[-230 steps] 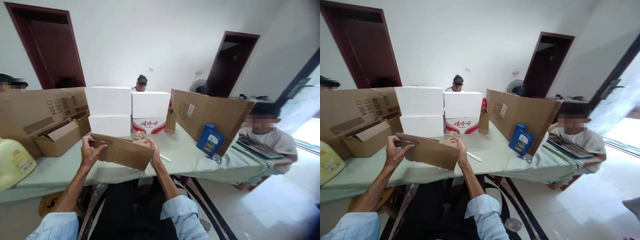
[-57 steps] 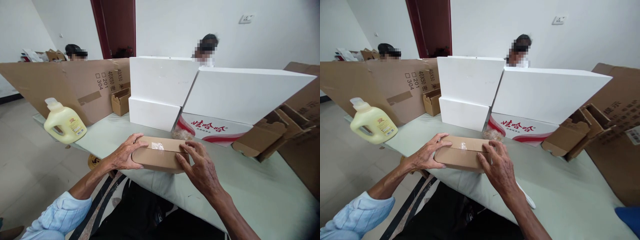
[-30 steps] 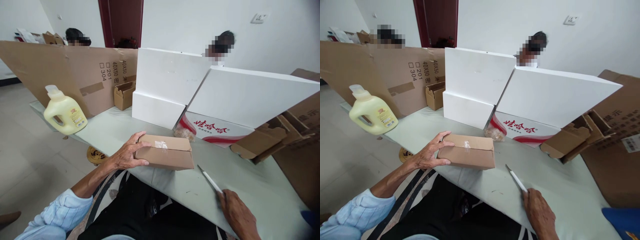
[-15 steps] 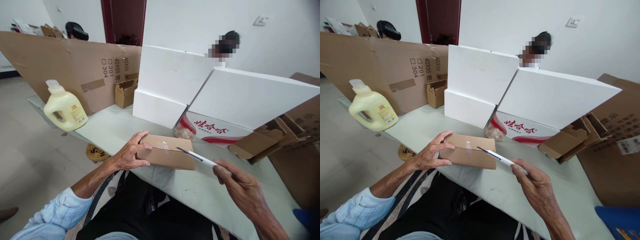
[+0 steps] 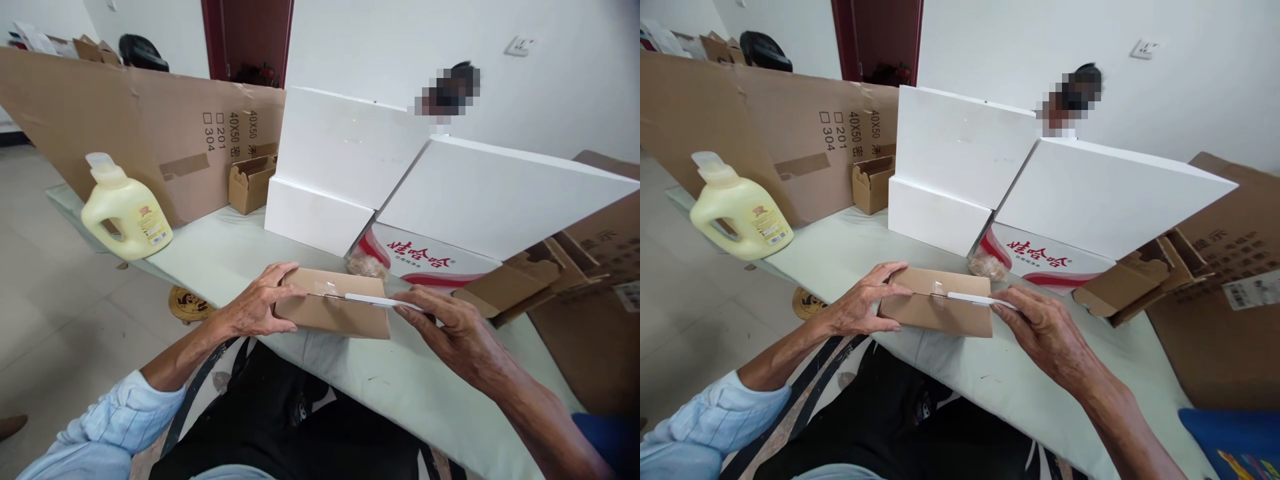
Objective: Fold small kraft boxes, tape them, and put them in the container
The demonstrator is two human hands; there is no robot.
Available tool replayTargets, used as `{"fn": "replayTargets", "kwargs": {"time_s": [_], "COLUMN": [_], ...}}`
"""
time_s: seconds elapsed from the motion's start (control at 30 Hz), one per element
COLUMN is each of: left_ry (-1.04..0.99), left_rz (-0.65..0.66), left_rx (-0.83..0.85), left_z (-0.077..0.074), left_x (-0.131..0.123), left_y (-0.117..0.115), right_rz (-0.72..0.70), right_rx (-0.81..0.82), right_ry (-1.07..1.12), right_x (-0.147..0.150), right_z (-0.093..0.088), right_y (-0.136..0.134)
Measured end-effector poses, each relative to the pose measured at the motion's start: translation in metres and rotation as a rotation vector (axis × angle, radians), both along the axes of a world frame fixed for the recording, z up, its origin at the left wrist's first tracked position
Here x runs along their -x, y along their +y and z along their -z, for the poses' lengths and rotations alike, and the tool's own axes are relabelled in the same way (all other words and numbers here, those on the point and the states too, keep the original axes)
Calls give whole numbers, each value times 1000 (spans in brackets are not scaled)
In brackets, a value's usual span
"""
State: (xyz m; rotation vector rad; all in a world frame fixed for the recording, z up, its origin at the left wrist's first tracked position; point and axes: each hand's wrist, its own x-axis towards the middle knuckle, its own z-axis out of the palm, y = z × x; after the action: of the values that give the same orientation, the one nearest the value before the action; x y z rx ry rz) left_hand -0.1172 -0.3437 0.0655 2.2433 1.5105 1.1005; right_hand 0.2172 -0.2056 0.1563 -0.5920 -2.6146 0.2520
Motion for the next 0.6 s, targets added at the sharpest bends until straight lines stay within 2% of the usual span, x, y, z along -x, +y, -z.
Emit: {"fn": "replayTargets", "kwargs": {"time_s": [0.27,0.43,0.6], "left_ry": [-7,20,62], "left_rz": [8,12,-8], "left_rx": [4,15,2], "left_z": [0,-1,1], "left_x": [3,3,4], "left_y": [2,3,5], "right_rz": [-6,-14,-7], "right_rx": [-69,-150,-274], "right_ry": [-63,-93,-70], "right_x": [6,10,-6], "right_z": [-12,-13,-18], "right_y": [-2,0,7]}}
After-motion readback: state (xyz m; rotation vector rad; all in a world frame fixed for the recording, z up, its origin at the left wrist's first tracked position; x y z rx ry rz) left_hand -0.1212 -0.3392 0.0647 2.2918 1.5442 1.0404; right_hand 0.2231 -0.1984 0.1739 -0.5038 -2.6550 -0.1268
